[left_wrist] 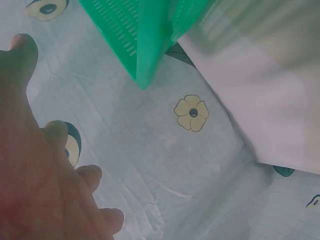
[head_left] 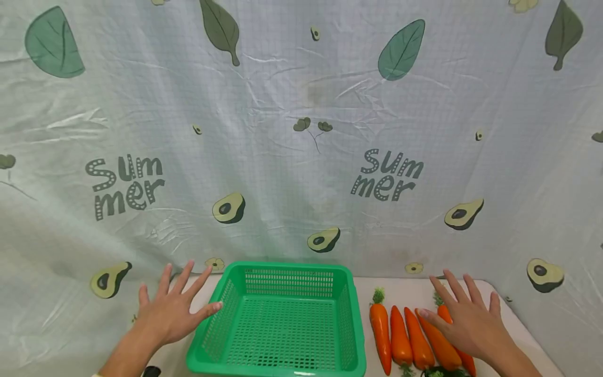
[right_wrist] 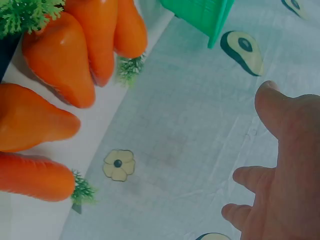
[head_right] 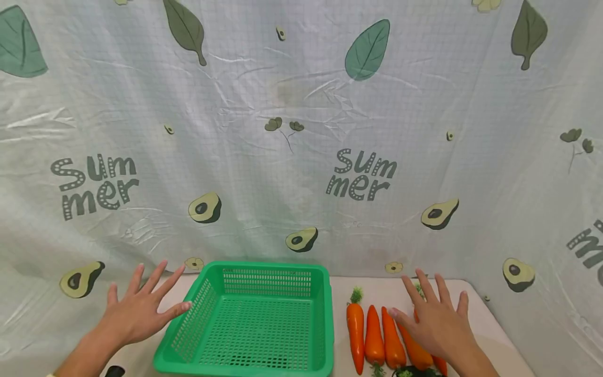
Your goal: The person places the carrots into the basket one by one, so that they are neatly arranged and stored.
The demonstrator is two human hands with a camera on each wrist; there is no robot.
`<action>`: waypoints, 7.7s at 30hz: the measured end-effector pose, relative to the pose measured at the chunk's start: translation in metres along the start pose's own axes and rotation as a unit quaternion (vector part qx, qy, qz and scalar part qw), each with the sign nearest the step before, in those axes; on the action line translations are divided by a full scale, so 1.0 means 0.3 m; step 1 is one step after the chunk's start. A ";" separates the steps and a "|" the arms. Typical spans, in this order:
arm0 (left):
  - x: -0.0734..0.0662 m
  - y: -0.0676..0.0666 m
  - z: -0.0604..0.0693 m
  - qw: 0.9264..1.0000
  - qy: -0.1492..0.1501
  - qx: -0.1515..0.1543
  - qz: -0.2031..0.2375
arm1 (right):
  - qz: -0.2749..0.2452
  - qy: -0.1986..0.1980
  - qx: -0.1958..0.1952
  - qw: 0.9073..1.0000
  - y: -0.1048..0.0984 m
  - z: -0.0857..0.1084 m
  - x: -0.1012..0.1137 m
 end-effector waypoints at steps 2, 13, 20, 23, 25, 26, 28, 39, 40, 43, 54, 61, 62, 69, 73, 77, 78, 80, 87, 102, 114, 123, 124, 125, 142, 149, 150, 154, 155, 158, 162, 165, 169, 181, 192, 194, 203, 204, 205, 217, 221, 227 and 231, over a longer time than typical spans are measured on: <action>0.003 0.004 0.000 1.000 0.000 0.001 0.000 | -0.001 0.000 -0.001 1.000 0.003 0.000 -0.004; 0.016 0.036 0.000 1.000 0.000 -0.013 -0.023 | -0.002 0.015 0.021 1.000 0.042 0.003 -0.030; 0.019 0.062 -0.002 1.000 0.004 -0.009 -0.016 | -0.006 0.028 0.044 0.999 0.065 0.002 -0.050; 0.022 0.072 -0.004 1.000 -0.001 0.000 -0.012 | -0.005 0.034 0.051 0.998 0.079 0.006 -0.057; 0.024 0.076 -0.004 1.000 -0.001 -0.001 -0.014 | -0.005 0.037 0.052 0.998 0.088 0.008 -0.065; 0.025 0.079 -0.005 1.000 -0.001 -0.001 -0.015 | -0.006 0.039 0.054 0.998 0.093 0.009 -0.068; 0.028 0.085 -0.006 1.000 -0.002 0.000 -0.014 | -0.010 0.044 0.056 0.997 0.101 0.010 -0.074; 0.035 0.112 -0.011 1.000 -0.008 0.010 -0.004 | -0.012 0.060 0.076 0.995 0.161 0.010 -0.118; 0.036 0.114 -0.012 1.000 -0.009 0.013 -0.003 | -0.015 0.060 0.076 0.995 0.166 0.011 -0.122; 0.039 0.121 -0.014 1.000 -0.011 0.018 0.000 | -0.015 0.060 0.076 0.995 0.178 0.015 -0.130; 0.045 0.136 -0.007 1.000 -0.007 0.004 0.002 | -0.019 0.066 0.086 0.994 0.194 0.023 -0.146; 0.049 0.144 -0.005 1.000 -0.007 0.007 -0.003 | -0.006 0.080 0.093 0.992 0.211 0.024 -0.159; 0.050 0.146 -0.005 1.000 -0.008 0.010 -0.004 | -0.004 0.081 0.093 0.992 0.213 0.024 -0.163; 0.053 0.156 -0.010 1.000 -0.013 0.021 -0.006 | -0.008 0.087 0.102 0.991 0.229 0.024 -0.189; 0.055 0.162 -0.012 1.000 -0.012 0.024 0.003 | -0.010 0.101 0.114 0.988 0.241 0.025 -0.201; 0.059 0.166 -0.017 0.999 -0.014 0.034 0.015 | -0.003 0.108 0.118 0.987 0.250 0.024 -0.213; 0.061 0.167 -0.018 0.999 -0.015 0.038 0.016 | -0.001 0.108 0.119 0.987 0.253 0.024 -0.216; 0.064 0.169 -0.021 0.998 -0.017 0.047 0.024 | 0.003 0.108 0.119 0.987 0.259 0.024 -0.223; 0.075 0.182 -0.030 0.996 -0.020 0.074 0.046 | 0.004 0.103 0.115 0.988 0.277 0.017 -0.247; 0.092 0.193 -0.042 0.954 -0.038 0.178 0.239 | -0.028 0.090 0.145 0.985 0.299 0.015 -0.291; 0.108 0.198 -0.033 0.913 -0.037 0.205 0.352 | -0.080 0.114 0.165 0.976 0.324 0.013 -0.327; 0.125 0.226 -0.042 0.867 -0.084 0.218 0.441 | -0.138 0.158 0.170 0.963 0.319 0.018 -0.329; 0.126 0.228 -0.043 0.862 -0.085 0.221 0.449 | -0.144 0.163 0.169 0.961 0.320 0.020 -0.331; 0.127 0.229 -0.044 0.858 -0.085 0.224 0.455 | -0.151 0.170 0.169 0.959 0.321 0.021 -0.332; 0.119 0.241 -0.046 0.804 -0.052 0.259 0.532 | -0.174 0.206 0.133 0.954 0.344 0.007 -0.330; 0.118 0.244 -0.033 0.784 -0.018 0.273 0.557 | -0.189 0.215 0.121 0.950 0.350 0.002 -0.316; 0.117 0.245 -0.032 0.783 -0.017 0.273 0.559 | -0.192 0.216 0.119 0.950 0.351 0.002 -0.316; 0.118 0.245 -0.031 0.780 -0.013 0.275 0.562 | -0.196 0.224 0.106 0.949 0.354 0.002 -0.313; 0.119 0.245 -0.031 0.779 -0.013 0.275 0.563 | -0.197 0.226 0.102 0.949 0.355 0.001 -0.312; 0.120 0.248 -0.032 0.777 -0.009 0.278 0.565 | -0.195 0.233 0.088 0.949 0.355 0.002 -0.307; 0.121 0.250 -0.033 0.773 -0.005 0.282 0.568 | -0.200 0.251 0.071 0.945 0.357 0.007 -0.300; 0.121 0.247 -0.034 0.773 -0.004 0.284 0.568 | -0.204 0.263 0.056 0.941 0.359 0.007 -0.298; 0.121 0.244 -0.034 0.774 -0.003 0.282 0.567 | -0.204 0.273 0.035 0.939 0.360 0.007 -0.297; 0.125 0.251 -0.038 0.772 0.000 0.288 0.567 | -0.208 0.303 -0.011 0.930 0.341 0.016 -0.291; 0.122 0.247 -0.038 0.775 0.001 0.283 0.564 | -0.230 0.329 -0.021 0.916 0.335 0.019 -0.296; 0.122 0.247 -0.039 0.777 -0.001 0.282 0.563 | -0.228 0.326 -0.024 0.917 0.329 0.019 -0.297; 0.122 0.246 -0.037 0.772 0.004 0.284 0.569 | -0.233 0.319 -0.038 0.918 0.297 0.011 -0.291; 0.122 0.245 -0.037 0.770 0.005 0.284 0.571 | -0.232 0.317 -0.039 0.919 0.294 0.010 -0.290; 0.122 0.246 -0.036 0.769 0.006 0.285 0.572 | -0.233 0.317 -0.041 0.918 0.290 0.010 -0.288; 0.124 0.249 -0.033 0.764 0.007 0.284 0.579 | -0.237 0.300 -0.045 0.923 0.254 0.000 -0.266; 0.125 0.251 -0.033 0.765 0.003 0.285 0.578 | -0.242 0.296 -0.046 0.923 0.248 -0.007 -0.258; 0.127 0.254 -0.034 0.766 0.000 0.284 0.576 | -0.244 0.285 -0.040 0.926 0.234 -0.014 -0.241; 0.127 0.255 -0.032 0.766 -0.002 0.285 0.576 | -0.242 0.275 -0.035 0.930 0.225 -0.016 -0.230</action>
Point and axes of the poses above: each hand's wrist, its own z-axis away from the middle knuckle, its own y-axis out of the palm, x = y × z, the point moved 3 cm from there along -z, towards the middle knuckle, and after that the axes turned 1 degree about -y, right-handed, at the moved point
